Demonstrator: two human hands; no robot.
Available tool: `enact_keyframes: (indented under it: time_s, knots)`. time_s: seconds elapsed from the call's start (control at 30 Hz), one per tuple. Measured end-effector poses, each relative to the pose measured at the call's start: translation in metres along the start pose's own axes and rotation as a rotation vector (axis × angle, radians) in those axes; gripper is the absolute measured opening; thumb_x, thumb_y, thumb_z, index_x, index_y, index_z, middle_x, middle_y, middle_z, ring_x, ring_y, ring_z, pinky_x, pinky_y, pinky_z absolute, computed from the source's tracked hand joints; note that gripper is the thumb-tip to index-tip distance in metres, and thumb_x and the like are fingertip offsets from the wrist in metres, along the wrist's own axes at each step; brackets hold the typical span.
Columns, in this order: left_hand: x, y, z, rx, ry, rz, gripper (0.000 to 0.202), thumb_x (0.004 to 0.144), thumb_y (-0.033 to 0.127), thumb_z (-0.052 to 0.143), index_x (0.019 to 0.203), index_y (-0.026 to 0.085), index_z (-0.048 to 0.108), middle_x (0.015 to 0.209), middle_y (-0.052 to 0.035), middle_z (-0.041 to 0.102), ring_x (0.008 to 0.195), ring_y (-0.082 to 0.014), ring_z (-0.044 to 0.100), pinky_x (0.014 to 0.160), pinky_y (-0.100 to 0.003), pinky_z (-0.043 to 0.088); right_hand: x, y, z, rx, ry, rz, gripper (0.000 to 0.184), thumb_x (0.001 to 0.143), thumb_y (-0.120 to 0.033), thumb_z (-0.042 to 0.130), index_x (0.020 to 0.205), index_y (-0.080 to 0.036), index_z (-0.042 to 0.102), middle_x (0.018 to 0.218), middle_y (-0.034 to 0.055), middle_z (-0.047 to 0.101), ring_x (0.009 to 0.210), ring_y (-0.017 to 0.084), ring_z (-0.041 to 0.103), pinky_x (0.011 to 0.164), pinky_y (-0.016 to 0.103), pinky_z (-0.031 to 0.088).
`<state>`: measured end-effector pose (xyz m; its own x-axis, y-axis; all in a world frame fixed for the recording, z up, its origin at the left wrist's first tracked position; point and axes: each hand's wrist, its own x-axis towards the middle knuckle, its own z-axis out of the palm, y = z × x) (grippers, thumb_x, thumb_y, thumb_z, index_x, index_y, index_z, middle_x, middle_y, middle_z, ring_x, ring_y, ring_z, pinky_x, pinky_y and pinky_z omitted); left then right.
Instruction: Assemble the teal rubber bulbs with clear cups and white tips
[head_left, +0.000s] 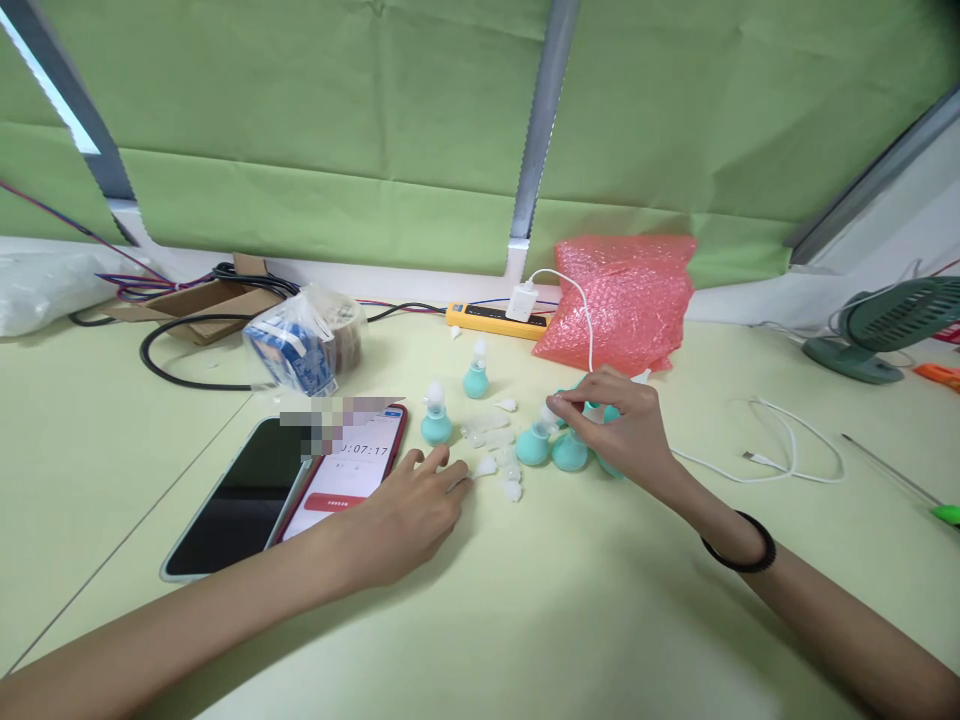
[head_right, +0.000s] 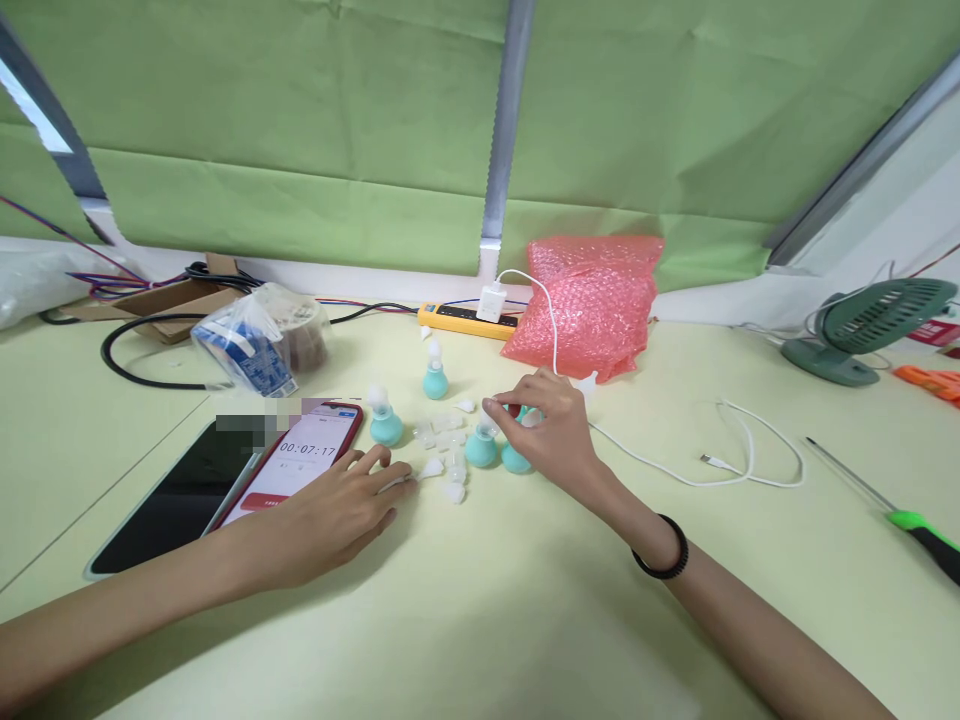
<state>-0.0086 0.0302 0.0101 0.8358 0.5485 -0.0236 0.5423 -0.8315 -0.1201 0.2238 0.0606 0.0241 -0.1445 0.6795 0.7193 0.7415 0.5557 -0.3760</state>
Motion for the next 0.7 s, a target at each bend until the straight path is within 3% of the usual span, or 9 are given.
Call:
enact_keyframes:
  time_s: [0.1, 0.23, 0.37, 0.43, 0.5, 0.57, 0.63, 0.7]
  knots:
    - [0.0, 0.0, 0.0, -0.008, 0.013, -0.018, 0.018, 0.08, 0.012, 0.038, 0.093, 0.014, 0.052, 0.091, -0.01, 0.051, 0.092, -0.0262, 0.044, 0.073, -0.036, 0.035, 0.001, 0.001, 0.0, -0.008, -0.011, -0.006, 0.011, 0.07, -0.024, 0.06, 0.061, -0.018, 0.064, 0.053, 0.0002, 0.056, 0.052, 0.013, 0.048, 0.053, 0.028, 0.039]
    - [0.0, 0.0, 0.001, -0.015, 0.01, -0.009, 0.016, 0.079, 0.01, 0.039, 0.082, 0.014, 0.053, 0.092, -0.0097, 0.051, 0.093, -0.0257, 0.045, 0.072, -0.035, 0.034, 0.002, -0.002, -0.001, -0.043, 0.008, -0.045, 0.007, 0.068, -0.024, 0.061, 0.069, -0.018, 0.063, 0.061, 0.0018, 0.057, 0.059, 0.015, 0.052, 0.057, 0.03, 0.041]
    - [0.0, 0.0, -0.001, -0.036, 0.029, -0.021, 0.017, 0.083, 0.014, 0.038, 0.09, 0.015, 0.053, 0.093, -0.0092, 0.051, 0.094, -0.0254, 0.044, 0.075, -0.036, 0.034, -0.003, -0.016, -0.008, -0.199, 0.209, -0.27, 0.021, 0.064, -0.022, 0.065, 0.084, -0.019, 0.061, 0.079, 0.007, 0.056, 0.074, 0.02, 0.052, 0.063, 0.034, 0.042]
    - [0.0, 0.0, -0.003, -0.047, 0.034, -0.025, 0.019, 0.083, 0.015, 0.039, 0.098, 0.016, 0.051, 0.094, -0.0092, 0.051, 0.096, -0.0255, 0.043, 0.078, -0.038, 0.034, -0.011, -0.026, -0.011, -0.238, 0.225, -0.455, 0.02, 0.065, -0.017, 0.064, 0.084, -0.023, 0.059, 0.078, 0.0053, 0.057, 0.071, 0.018, 0.051, 0.062, 0.033, 0.042]
    - [0.001, 0.0, -0.006, -0.062, 0.031, -0.03, 0.021, 0.083, 0.015, 0.038, 0.1, 0.016, 0.05, 0.095, -0.0089, 0.051, 0.096, -0.0249, 0.042, 0.079, -0.038, 0.034, -0.021, -0.035, -0.009, -0.234, 0.084, -0.682, 0.015, 0.072, -0.013, 0.057, 0.082, -0.024, 0.058, 0.074, 0.0026, 0.058, 0.066, 0.015, 0.051, 0.06, 0.03, 0.041]
    - [0.001, 0.0, -0.008, -0.077, 0.028, -0.041, 0.021, 0.083, 0.014, 0.038, 0.101, 0.016, 0.05, 0.094, -0.0085, 0.051, 0.095, -0.024, 0.042, 0.08, -0.038, 0.034, -0.033, -0.041, -0.001, -0.261, -0.147, -0.823, 0.018, 0.078, -0.01, 0.046, 0.082, -0.021, 0.059, 0.072, 0.0035, 0.061, 0.064, 0.014, 0.052, 0.058, 0.028, 0.041]
    - [0.0, 0.0, -0.009, -0.09, 0.029, -0.049, 0.021, 0.083, 0.015, 0.038, 0.102, 0.016, 0.049, 0.094, -0.0084, 0.052, 0.094, -0.0236, 0.043, 0.08, -0.038, 0.034, -0.044, -0.044, 0.011, -0.361, -0.293, -0.763, 0.021, 0.079, -0.007, 0.041, 0.085, -0.015, 0.059, 0.074, 0.0068, 0.063, 0.063, 0.016, 0.052, 0.054, 0.027, 0.04]
    - [0.0, 0.0, -0.01, -0.103, 0.025, -0.049, 0.022, 0.083, 0.017, 0.039, 0.103, 0.016, 0.048, 0.095, -0.0084, 0.052, 0.094, -0.0237, 0.043, 0.079, -0.038, 0.035, -0.053, -0.043, 0.023, -0.471, -0.392, -0.642, 0.023, 0.08, -0.009, 0.041, 0.095, -0.012, 0.057, 0.091, 0.0119, 0.062, 0.071, 0.018, 0.055, 0.052, 0.027, 0.041]
